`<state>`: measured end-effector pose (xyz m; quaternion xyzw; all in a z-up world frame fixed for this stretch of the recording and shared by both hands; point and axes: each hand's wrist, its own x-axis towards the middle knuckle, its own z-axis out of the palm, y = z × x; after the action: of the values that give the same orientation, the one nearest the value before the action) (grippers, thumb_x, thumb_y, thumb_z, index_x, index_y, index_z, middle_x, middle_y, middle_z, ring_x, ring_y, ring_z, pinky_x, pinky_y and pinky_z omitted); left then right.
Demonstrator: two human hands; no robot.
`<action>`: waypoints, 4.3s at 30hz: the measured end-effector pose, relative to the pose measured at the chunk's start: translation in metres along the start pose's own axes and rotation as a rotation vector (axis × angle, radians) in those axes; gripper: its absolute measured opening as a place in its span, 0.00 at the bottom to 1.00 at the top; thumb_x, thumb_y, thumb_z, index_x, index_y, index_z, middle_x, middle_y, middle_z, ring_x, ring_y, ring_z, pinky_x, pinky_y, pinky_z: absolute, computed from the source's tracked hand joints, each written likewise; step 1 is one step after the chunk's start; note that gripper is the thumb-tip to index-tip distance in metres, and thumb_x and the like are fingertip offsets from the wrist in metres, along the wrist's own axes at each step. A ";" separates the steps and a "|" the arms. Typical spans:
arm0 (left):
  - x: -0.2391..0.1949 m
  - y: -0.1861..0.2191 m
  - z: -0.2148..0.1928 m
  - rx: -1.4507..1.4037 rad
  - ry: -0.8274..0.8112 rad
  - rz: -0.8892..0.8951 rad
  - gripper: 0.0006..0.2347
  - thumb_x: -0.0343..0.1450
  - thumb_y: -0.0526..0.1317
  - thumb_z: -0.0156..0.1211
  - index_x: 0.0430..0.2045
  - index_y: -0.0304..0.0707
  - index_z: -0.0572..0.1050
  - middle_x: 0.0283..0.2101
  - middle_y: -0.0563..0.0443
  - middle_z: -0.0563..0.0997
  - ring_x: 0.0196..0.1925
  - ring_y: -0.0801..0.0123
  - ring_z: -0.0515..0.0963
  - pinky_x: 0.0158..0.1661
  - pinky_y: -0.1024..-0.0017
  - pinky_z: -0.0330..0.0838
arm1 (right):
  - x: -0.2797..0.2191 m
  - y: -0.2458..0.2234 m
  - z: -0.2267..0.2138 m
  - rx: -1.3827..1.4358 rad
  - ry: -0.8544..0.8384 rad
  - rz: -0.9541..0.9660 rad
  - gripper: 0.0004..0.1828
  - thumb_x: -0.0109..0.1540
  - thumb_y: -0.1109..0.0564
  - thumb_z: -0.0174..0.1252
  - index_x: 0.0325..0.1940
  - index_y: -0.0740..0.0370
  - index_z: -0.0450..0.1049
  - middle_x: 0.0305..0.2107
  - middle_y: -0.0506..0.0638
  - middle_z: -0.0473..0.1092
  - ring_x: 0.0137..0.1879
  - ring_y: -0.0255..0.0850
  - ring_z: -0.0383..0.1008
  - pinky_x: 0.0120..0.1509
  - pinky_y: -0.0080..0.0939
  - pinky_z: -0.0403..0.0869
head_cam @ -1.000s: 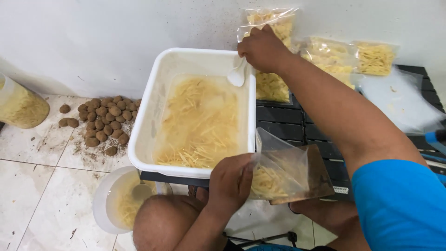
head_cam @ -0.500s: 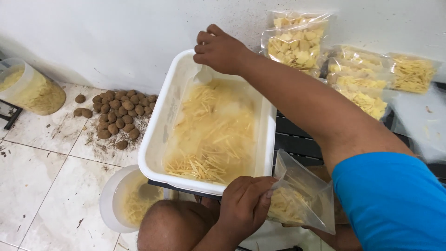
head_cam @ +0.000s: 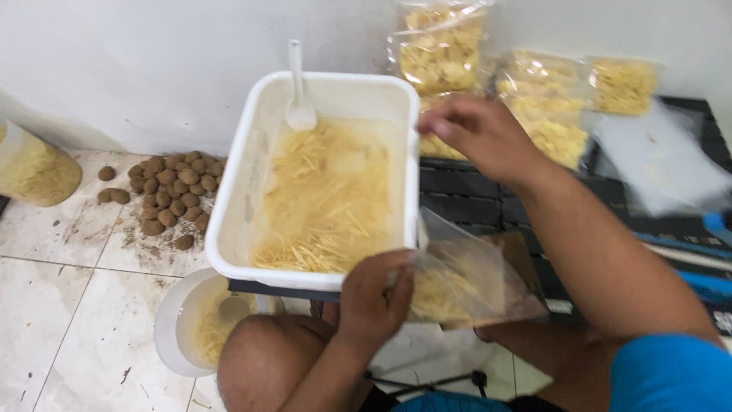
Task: The person scoops shredded food from a white tub filled with liquid using a white plastic spoon and transfers it into clear plastic bags. They hold the bag open with one hand, fill it with several spoonfuls, and place the filled bags on a black crate next to other sealed bags.
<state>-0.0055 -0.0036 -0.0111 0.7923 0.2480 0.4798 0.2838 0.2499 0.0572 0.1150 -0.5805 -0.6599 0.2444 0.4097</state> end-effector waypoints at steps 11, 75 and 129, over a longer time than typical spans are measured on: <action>0.013 0.045 -0.002 -0.305 0.082 -0.231 0.04 0.75 0.35 0.60 0.38 0.37 0.80 0.25 0.50 0.82 0.33 0.77 0.78 0.39 0.68 0.78 | -0.196 0.039 0.035 0.251 0.065 0.066 0.13 0.60 0.57 0.68 0.46 0.61 0.78 0.40 0.53 0.79 0.49 0.44 0.78 0.60 0.52 0.73; 0.163 0.196 0.069 -0.258 -0.612 -0.147 0.27 0.58 0.56 0.74 0.38 0.27 0.81 0.35 0.33 0.84 0.39 0.47 0.87 0.42 0.52 0.76 | -0.237 -0.063 -0.156 0.148 0.358 0.168 0.21 0.58 0.53 0.71 0.48 0.68 0.75 0.33 0.53 0.76 0.35 0.38 0.75 0.42 0.41 0.77; 0.298 0.121 0.254 -0.577 -0.510 -0.170 0.32 0.67 0.52 0.67 0.66 0.45 0.64 0.71 0.43 0.67 0.73 0.60 0.68 0.60 0.64 0.79 | -0.165 0.092 -0.295 0.266 0.555 0.170 0.23 0.62 0.52 0.62 0.57 0.63 0.68 0.47 0.55 0.76 0.52 0.44 0.80 0.53 0.41 0.83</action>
<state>0.3620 0.0547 0.1604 0.7505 0.0894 0.2925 0.5859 0.5440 -0.1289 0.1597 -0.6194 -0.4341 0.1942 0.6246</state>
